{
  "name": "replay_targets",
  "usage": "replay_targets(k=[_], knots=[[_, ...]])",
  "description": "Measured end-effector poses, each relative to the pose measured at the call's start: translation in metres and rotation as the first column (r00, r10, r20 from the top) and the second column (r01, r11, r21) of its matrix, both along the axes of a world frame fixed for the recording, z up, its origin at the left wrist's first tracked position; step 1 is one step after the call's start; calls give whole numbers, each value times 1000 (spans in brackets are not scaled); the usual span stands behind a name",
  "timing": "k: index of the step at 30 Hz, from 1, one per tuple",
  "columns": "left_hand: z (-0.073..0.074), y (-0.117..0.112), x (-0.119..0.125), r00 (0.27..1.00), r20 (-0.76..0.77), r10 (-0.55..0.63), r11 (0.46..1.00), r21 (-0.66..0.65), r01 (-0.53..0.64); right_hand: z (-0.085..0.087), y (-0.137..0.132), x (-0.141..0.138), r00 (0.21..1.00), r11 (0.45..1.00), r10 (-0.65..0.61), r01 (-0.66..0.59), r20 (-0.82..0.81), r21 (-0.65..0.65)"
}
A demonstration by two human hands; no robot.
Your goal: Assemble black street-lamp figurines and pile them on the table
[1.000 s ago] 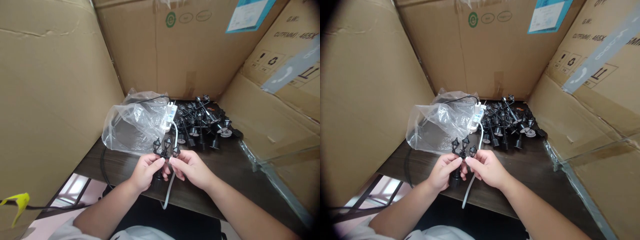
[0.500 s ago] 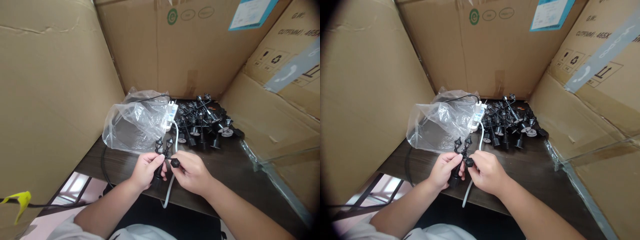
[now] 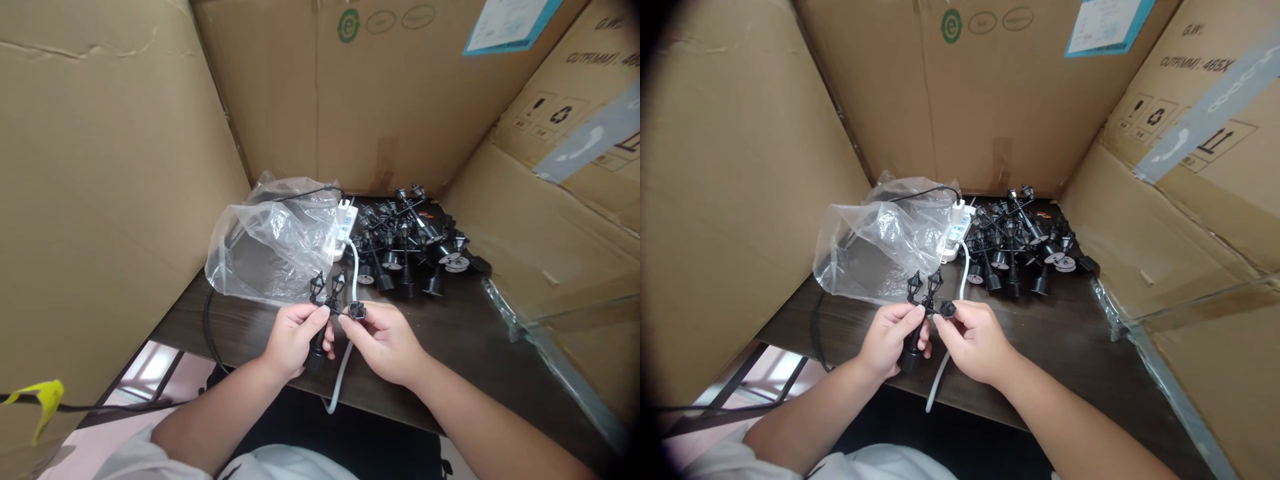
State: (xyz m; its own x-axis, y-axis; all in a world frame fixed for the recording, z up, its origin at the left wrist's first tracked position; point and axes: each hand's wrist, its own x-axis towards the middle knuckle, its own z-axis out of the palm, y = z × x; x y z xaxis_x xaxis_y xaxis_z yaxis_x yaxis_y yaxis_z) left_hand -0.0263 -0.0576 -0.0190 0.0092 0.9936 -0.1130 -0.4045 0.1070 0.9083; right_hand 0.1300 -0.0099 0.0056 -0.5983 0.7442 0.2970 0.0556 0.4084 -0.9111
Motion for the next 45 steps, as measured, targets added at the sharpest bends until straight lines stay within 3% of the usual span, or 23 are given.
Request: replay_targets(k=[3, 5, 8, 11, 13, 15, 16, 20, 23, 27, 31, 38, 45], knots=[[-1, 1, 0, 999, 31, -25, 1000, -12, 26, -6, 2, 3, 995, 938, -94, 77, 34, 338], [-1, 0, 0, 999, 32, -33, 999, -7, 33, -8, 3, 4, 994, 916, -105, 84, 34, 392], [0, 0, -1, 999, 29, -32, 999, -6, 32, -4, 2, 3, 998, 965, -56, 49, 19, 256], [1, -1, -1, 999, 20, -32, 999, 4, 32, 1, 0, 2, 1000, 993, 3, -2, 7, -122], [1, -1, -1, 999, 8, -33, 999, 23, 32, 0, 1, 1, 1000, 918, 22, -24, -8, -397], [1, 0, -1, 999, 1, -32, 999, 31, 32, -2, 1, 0, 999, 838, 27, -40, -31, -545], [1, 0, -1, 1000, -1, -31, 999, 28, 31, -3, 1, 0, 999, 829, 19, -34, -32, -558], [0, -1, -1, 999, -25, -32, 999, 12, 33, -1, -1, -2, 999, 909, -42, 31, -16, -417], [-1, -1, -2, 996, -89, -24, 999, 30, 27, 3, -2, -2, 1000, 923, -15, 5, -23, -384], [-3, -1, -3, 976, -218, -10, 996, 82, 29, 3, -2, -1, 996, 878, -41, 74, 80, -473], [-3, -1, -3, 969, -244, -36, 994, 91, 60, 1, 0, 0, 995, 821, -36, 81, 90, -565], [-1, -1, -2, 976, -210, -50, 995, 74, 67, 2, 1, 1, 999, 794, -22, 31, 23, -607], [-1, -4, -4, 959, -282, -27, 990, 127, 66, 1, 0, 2, 1000, 798, 11, -7, 2, -603]])
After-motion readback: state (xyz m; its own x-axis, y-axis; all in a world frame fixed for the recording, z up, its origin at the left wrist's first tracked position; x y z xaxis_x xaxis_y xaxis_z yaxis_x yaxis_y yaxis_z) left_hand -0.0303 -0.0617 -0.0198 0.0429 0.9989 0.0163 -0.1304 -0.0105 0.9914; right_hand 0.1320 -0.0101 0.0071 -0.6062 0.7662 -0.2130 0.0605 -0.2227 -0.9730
